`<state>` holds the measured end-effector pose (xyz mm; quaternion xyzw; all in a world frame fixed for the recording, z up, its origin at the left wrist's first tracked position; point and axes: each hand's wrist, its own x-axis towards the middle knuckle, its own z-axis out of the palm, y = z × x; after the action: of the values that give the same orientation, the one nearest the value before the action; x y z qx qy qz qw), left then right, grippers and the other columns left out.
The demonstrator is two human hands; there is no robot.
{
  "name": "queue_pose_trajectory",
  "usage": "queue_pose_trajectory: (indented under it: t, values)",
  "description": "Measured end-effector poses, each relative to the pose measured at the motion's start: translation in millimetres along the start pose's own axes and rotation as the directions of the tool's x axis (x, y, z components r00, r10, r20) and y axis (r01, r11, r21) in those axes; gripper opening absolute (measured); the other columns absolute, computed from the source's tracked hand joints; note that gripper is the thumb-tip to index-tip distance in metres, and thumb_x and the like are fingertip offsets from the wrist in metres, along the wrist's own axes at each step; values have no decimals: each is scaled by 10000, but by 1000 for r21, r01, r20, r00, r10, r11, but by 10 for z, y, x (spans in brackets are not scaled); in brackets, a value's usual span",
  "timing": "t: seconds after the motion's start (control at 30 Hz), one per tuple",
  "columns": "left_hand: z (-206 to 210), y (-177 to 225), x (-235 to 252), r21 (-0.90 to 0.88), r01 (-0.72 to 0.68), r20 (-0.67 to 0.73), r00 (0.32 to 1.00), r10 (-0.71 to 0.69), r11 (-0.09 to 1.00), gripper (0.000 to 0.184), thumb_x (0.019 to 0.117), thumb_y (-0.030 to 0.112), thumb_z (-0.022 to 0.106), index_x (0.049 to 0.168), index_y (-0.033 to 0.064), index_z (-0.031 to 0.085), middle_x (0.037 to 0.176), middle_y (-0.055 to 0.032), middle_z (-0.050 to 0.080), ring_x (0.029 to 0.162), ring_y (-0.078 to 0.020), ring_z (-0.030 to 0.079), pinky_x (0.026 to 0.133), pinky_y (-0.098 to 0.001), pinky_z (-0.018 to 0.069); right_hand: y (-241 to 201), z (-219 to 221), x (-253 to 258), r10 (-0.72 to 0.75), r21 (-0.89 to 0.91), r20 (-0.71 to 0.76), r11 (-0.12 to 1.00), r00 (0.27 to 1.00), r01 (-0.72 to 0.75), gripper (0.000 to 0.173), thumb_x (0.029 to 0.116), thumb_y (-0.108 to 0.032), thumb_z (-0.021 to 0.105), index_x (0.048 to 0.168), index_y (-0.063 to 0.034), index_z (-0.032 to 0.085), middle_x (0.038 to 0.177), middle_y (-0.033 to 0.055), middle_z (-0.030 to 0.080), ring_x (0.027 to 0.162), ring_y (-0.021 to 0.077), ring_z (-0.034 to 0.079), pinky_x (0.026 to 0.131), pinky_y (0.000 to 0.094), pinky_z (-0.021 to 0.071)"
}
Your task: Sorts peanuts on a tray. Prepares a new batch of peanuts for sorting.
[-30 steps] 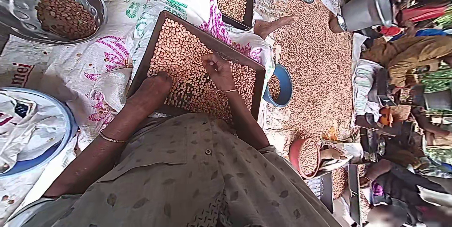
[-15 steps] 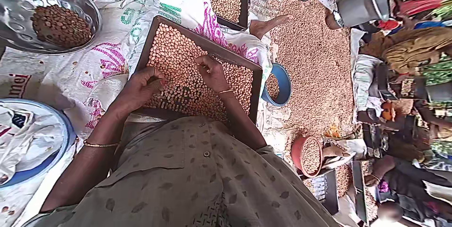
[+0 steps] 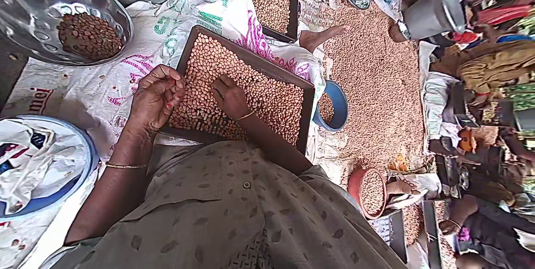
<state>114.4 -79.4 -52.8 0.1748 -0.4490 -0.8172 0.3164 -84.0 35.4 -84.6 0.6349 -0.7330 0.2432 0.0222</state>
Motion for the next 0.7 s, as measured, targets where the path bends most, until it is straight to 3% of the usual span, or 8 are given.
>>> queue_pose_trajectory:
  t: [0.2, 0.27, 0.37, 0.43, 0.5, 0.57, 0.63, 0.7]
  values:
    - [17, -18, -24, 48, -2, 68, 998, -1, 999, 311, 1085, 110, 344, 1041, 168, 646, 775, 78, 622, 499, 31, 469, 439, -98, 390, 228, -380, 78, 311, 450, -140, 866, 940, -220, 148, 986, -24, 572, 1059, 71, 659, 914, 158, 702, 734, 206, 687, 673, 357, 589]
    - [-4, -13, 16, 42, -4, 94, 996, 0, 999, 307, 1085, 112, 351, 1045, 169, 650, 794, 74, 637, 515, 25, 496, 453, -105, 419, 433, -779, 87, 569, 732, -306, 653, 763, -193, 131, 1035, -32, 479, 1048, 29, 594, 837, 82, 687, 660, 135, 676, 614, 290, 594]
    - [-8, -20, 4, 28, -10, 97, 995, 7, 1000, 300, 1087, 114, 361, 1045, 175, 653, 812, 75, 642, 523, 27, 505, 455, -101, 421, 695, -1416, 29, 915, 949, -314, 306, 254, 70, 235, 1127, -211, 333, 1123, -50, 504, 878, 50, 651, 684, 131, 666, 636, 280, 585]
    - [-15, -15, 16, 21, -21, 109, 994, 19, 1000, 299, 1081, 117, 371, 1042, 192, 658, 814, 83, 652, 534, 33, 515, 464, -98, 424, 798, -1544, -79, 954, 964, -254, 235, 158, 129, 337, 1138, -326, 298, 1269, -55, 449, 994, 69, 634, 784, 156, 677, 718, 308, 582]
    - [-35, -12, 61, 0, -37, 127, 991, 37, 999, 301, 1072, 113, 377, 1026, 203, 661, 812, 81, 656, 545, 26, 527, 473, -106, 436, 739, -1400, -125, 899, 943, -312, 332, 307, -15, 278, 1128, -232, 331, 1205, -21, 494, 976, 84, 683, 749, 168, 708, 676, 317, 611]
    - [-62, -17, 65, -25, -53, 143, 988, 56, 998, 321, 1059, 100, 368, 1007, 214, 663, 831, 83, 660, 569, 18, 539, 493, -119, 447, 548, -1106, -116, 722, 851, -339, 509, 603, -131, 205, 1085, -110, 424, 1152, 19, 569, 986, 106, 718, 782, 174, 727, 674, 326, 624]
    - [-83, -31, 59, -39, -80, 146, 986, 85, 996, 345, 1042, 76, 342, 998, 219, 652, 860, 84, 662, 574, 13, 539, 490, -122, 444, 327, -751, -81, 399, 643, -296, 755, 868, -128, 241, 1038, -40, 494, 1205, 107, 587, 1101, 186, 689, 950, 218, 712, 783, 341, 618]
    - [-84, -33, 59, -54, -112, 147, 982, 119, 992, 360, 1036, 63, 333, 1003, 217, 657, 885, 84, 676, 579, 12, 549, 497, -125, 453, 138, -462, -41, 35, 288, -121, 958, 992, 2, 319, 997, -72, 577, 1271, 71, 650, 1287, 219, 671, 1212, 309, 649, 1037, 407, 527]
